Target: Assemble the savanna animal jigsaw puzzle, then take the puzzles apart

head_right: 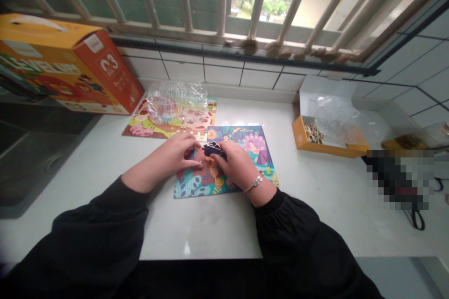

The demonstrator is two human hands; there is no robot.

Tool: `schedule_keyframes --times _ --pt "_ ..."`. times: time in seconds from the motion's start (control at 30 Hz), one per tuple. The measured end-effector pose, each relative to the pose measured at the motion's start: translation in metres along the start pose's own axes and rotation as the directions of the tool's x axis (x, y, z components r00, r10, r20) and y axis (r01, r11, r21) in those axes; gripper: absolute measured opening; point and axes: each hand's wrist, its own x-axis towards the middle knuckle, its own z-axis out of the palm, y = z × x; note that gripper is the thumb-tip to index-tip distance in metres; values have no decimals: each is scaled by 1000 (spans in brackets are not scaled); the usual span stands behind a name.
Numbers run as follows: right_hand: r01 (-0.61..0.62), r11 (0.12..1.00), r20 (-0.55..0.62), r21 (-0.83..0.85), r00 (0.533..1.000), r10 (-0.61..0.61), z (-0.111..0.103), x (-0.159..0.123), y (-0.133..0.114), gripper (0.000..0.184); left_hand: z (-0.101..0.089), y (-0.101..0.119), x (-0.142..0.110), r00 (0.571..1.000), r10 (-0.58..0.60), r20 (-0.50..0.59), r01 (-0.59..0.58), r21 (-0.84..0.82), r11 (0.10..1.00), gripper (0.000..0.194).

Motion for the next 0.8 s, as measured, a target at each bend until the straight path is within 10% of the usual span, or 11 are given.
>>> schedule_keyframes --times 0.33,0.8 --pt "-14 998 -18 58 1000 15 1 -1 0 14 2 10 0 992 -117 39 123 -308 943 29" --pt "-85 853 128 515 992 21 -1 -4 -10 26 0 23 -2 980 -180 81 172 -799 576 31"
